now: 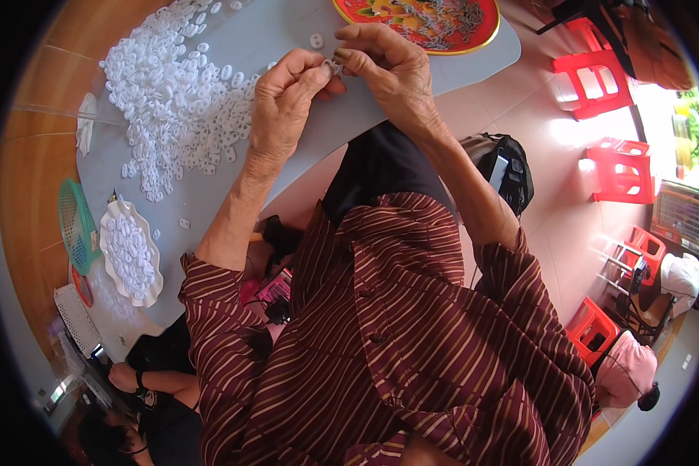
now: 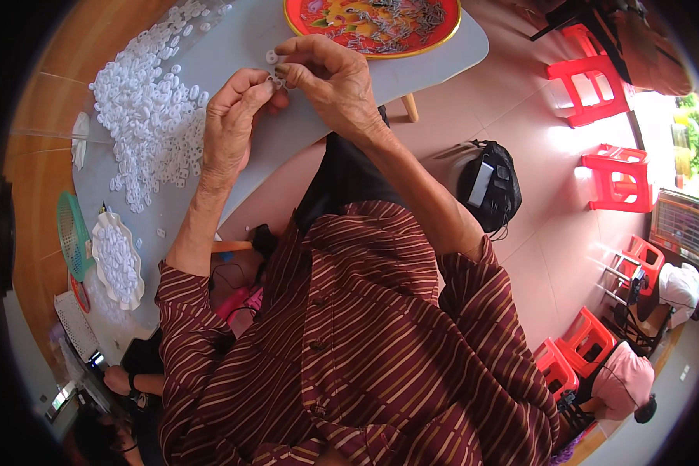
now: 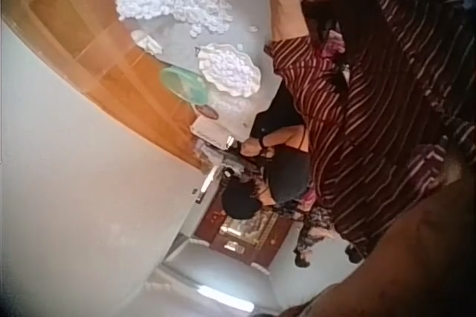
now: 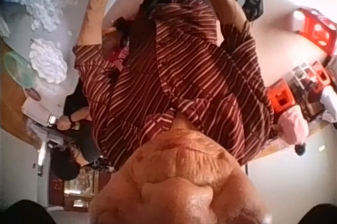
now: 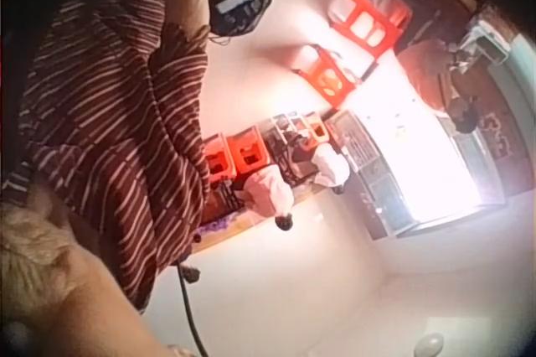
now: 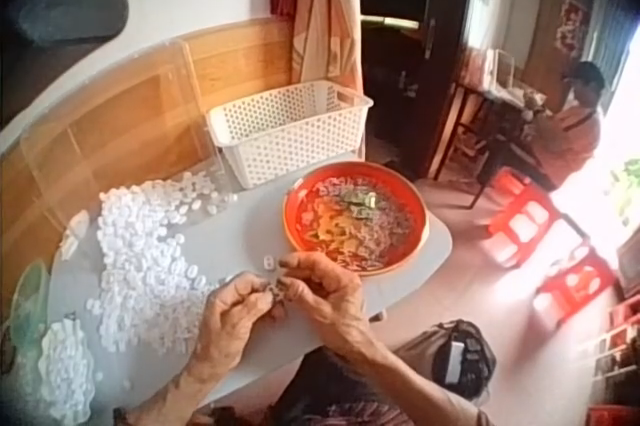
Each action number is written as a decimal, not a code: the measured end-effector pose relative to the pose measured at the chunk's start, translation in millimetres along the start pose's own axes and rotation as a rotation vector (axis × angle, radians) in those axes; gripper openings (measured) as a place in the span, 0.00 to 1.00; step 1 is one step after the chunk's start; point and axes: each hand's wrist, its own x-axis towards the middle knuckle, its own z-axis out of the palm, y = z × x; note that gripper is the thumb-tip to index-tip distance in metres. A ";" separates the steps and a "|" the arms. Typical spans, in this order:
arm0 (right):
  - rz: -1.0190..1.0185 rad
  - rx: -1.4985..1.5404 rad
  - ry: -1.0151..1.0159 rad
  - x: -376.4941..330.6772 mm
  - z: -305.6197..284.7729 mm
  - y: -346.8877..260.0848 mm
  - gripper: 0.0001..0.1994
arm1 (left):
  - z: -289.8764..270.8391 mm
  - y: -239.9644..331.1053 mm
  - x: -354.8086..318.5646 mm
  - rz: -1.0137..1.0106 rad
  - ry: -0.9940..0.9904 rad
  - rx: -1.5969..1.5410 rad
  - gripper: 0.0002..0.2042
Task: Manually assembling small white plastic rings with grey fasteners.
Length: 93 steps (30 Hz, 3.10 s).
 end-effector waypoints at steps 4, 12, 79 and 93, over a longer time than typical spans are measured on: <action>-0.005 -0.016 -0.005 -0.7 0.1 -0.5 0.10 | 1.1 -4.7 -1.1 0.006 0.017 0.007 0.06; -0.018 -0.012 -0.002 -1.9 -1.7 0.0 0.10 | 4.3 -7.0 -1.3 0.044 0.017 0.021 0.06; -0.166 -0.268 -0.141 -4.6 -10.3 2.9 0.10 | 6.8 1.3 -7.8 0.113 0.042 0.492 0.06; -0.028 -0.281 -0.111 -3.6 -9.6 -6.3 0.11 | 2.0 -1.2 -3.5 0.113 -0.047 0.187 0.05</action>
